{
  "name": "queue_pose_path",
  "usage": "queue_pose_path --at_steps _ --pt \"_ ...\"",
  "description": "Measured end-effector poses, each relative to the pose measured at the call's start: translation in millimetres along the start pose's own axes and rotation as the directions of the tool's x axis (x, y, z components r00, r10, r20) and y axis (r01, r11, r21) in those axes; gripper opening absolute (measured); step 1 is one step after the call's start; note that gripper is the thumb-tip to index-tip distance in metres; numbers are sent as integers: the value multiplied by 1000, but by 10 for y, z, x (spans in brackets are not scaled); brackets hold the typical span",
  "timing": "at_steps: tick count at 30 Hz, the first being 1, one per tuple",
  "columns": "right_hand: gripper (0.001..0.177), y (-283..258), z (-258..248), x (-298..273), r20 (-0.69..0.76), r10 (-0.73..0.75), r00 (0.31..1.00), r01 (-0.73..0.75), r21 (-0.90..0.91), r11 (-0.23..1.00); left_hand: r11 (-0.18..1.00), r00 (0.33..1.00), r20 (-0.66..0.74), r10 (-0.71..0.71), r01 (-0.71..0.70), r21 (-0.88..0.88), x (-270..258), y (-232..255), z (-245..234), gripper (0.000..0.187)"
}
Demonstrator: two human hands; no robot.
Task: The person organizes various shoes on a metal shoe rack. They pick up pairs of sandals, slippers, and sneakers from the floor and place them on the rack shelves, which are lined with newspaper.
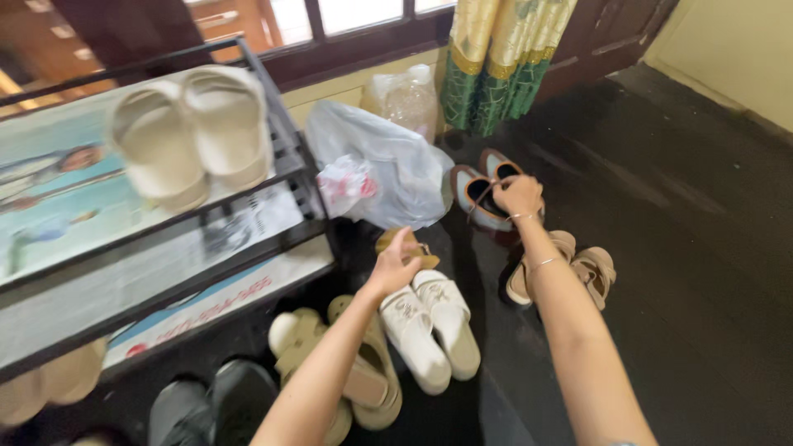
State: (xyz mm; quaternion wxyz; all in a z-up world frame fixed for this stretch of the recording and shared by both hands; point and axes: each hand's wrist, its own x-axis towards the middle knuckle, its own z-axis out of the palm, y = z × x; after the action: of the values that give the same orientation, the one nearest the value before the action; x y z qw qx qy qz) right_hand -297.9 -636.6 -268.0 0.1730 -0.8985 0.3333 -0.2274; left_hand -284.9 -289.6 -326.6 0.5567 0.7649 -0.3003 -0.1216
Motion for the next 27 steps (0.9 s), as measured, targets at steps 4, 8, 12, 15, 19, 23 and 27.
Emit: queue_pose_path --at_steps 4,8,12,15,19,23,27 --pt "37 -578 -783 -386 11 -68 998 68 7 998 995 995 -73 60 -54 82 -288 462 -346 77" --pt "45 -1131 -1450 -1001 90 -72 993 76 -37 996 997 989 -125 79 -76 25 -654 815 -670 76" --pt "44 -1722 -1781 -1712 230 -204 951 225 -67 972 997 990 -141 4 -15 -78 -1192 979 -1208 72" --pt "47 -2201 -1766 -2181 331 -356 874 380 -8 925 998 998 -6 -55 55 22 -1612 877 -1842 68" --pt "50 -2948 -1442 -2890 454 -462 762 467 108 877 982 954 -267 136 -94 163 -2613 372 -2767 57" --pt "45 -3569 -866 -4042 396 -493 775 385 325 864 983 634 -773 -30 159 92 -3598 -74 -3398 49" --pt "35 -3887 -325 -5134 409 -397 822 155 511 846 957 477 -879 16 247 152 -3979 -274 -3508 47"
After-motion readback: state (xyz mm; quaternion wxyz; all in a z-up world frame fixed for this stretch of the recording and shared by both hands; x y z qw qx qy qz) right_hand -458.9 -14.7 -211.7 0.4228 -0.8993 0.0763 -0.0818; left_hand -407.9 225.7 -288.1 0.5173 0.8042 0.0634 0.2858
